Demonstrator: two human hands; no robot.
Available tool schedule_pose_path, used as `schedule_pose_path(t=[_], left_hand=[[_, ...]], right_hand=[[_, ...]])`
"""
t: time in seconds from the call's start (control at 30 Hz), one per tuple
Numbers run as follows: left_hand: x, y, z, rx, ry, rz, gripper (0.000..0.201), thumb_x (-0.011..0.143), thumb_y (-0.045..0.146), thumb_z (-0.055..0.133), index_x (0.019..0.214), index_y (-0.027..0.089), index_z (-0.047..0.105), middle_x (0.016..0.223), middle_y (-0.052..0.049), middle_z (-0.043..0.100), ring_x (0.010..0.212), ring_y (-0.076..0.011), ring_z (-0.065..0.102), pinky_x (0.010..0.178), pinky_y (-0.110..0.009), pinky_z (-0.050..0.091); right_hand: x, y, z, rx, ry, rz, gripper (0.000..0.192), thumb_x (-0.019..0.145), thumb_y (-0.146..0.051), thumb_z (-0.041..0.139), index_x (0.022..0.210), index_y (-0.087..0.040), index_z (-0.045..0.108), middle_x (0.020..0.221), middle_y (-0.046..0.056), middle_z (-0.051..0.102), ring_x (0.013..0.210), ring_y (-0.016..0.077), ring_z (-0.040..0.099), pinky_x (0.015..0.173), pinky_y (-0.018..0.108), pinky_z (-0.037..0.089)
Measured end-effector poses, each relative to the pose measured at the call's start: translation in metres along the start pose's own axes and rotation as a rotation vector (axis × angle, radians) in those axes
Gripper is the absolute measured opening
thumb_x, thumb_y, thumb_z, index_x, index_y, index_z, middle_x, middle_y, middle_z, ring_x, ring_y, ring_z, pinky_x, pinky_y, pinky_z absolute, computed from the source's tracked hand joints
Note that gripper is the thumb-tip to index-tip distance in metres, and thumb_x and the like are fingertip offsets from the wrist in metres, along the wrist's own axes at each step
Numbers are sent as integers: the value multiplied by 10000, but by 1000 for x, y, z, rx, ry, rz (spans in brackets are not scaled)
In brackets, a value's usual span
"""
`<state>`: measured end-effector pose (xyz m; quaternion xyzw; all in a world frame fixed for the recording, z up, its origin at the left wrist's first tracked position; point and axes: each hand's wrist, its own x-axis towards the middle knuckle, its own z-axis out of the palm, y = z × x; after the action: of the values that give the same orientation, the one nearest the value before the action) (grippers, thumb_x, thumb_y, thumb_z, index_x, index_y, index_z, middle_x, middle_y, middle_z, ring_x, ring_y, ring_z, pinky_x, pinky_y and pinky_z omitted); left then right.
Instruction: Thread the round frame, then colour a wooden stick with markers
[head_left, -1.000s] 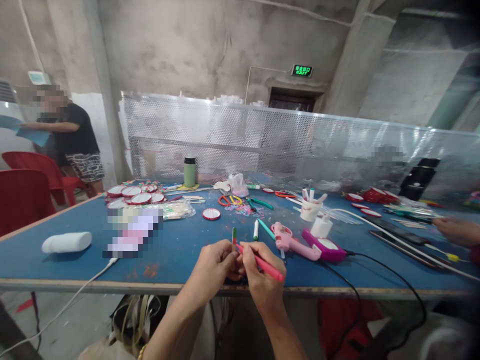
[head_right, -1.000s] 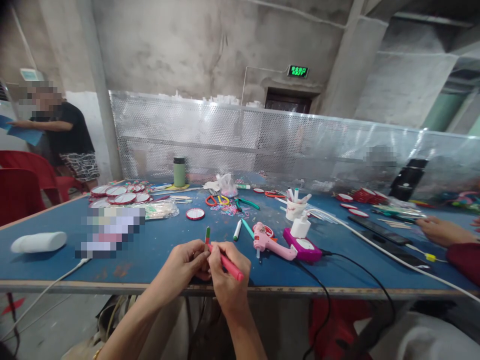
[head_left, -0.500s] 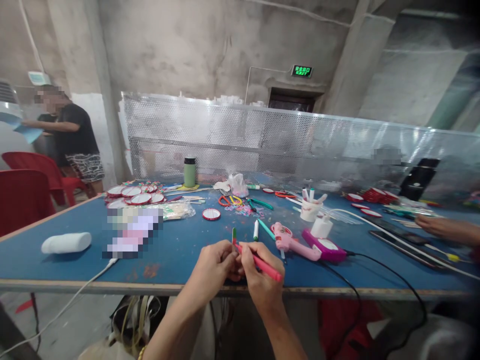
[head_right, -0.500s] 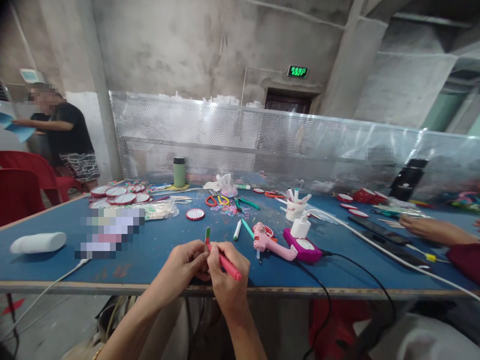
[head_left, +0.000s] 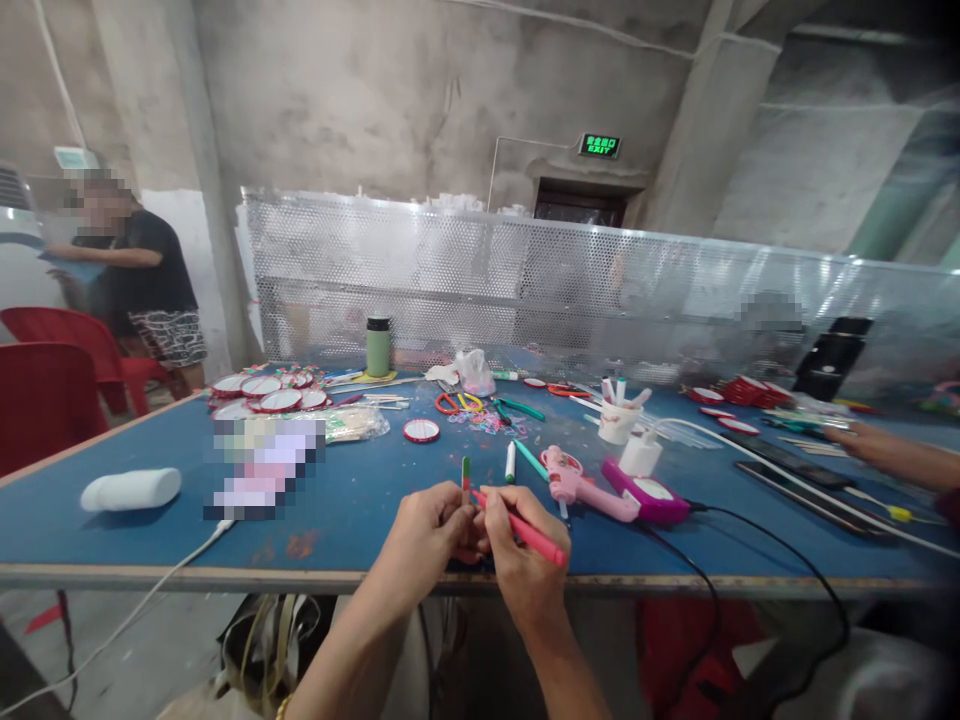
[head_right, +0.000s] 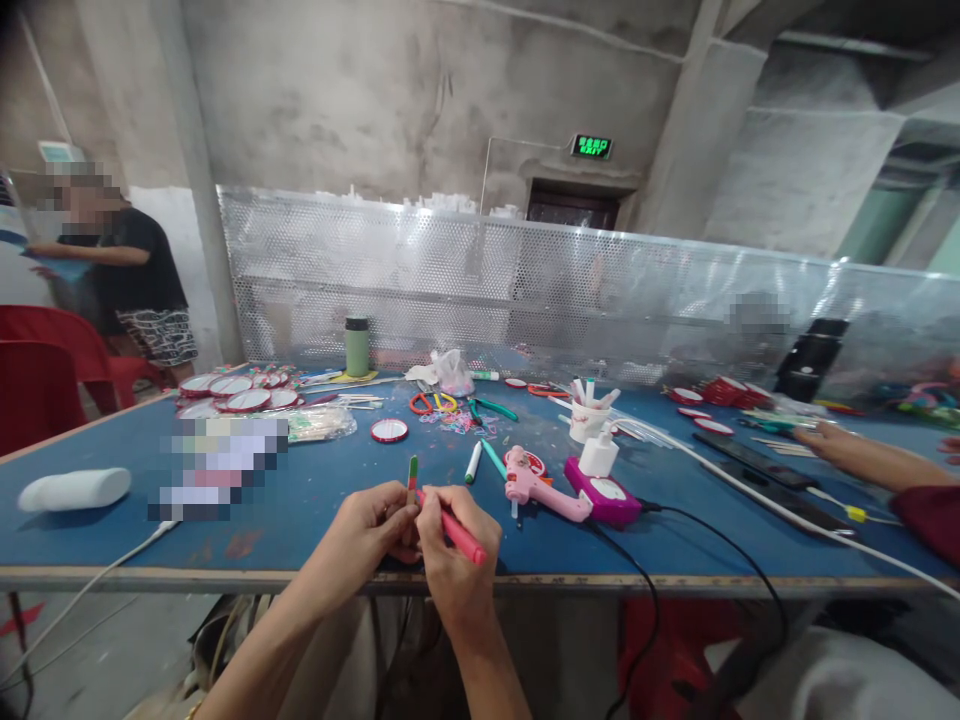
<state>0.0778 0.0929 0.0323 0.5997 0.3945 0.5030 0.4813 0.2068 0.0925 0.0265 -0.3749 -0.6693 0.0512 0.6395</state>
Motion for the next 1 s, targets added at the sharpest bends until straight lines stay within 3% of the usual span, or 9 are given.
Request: schedule_pose_path(t=[0.43, 1.0], left_hand=[[-1, 3, 0, 3, -2, 14, 311, 832, 445, 579, 689, 182, 495, 609, 41, 537, 532, -129, 591, 549, -254, 531], [1, -1, -1, 5, -5, 1, 326, 824, 470, 586, 711, 171, 523, 633, 27, 551, 566, -140, 598, 594, -309, 580]], right_hand=[[0, 3, 2, 26, -40, -8, 240, 940, -246, 534, 750, -175, 663, 602, -8, 639, 514, 126, 590, 532, 224, 468], [0, 2, 0, 15, -2, -1, 252, 942, -254, 537, 726, -176, 640, 575, -19, 627, 484, 113, 572, 523, 216, 453]])
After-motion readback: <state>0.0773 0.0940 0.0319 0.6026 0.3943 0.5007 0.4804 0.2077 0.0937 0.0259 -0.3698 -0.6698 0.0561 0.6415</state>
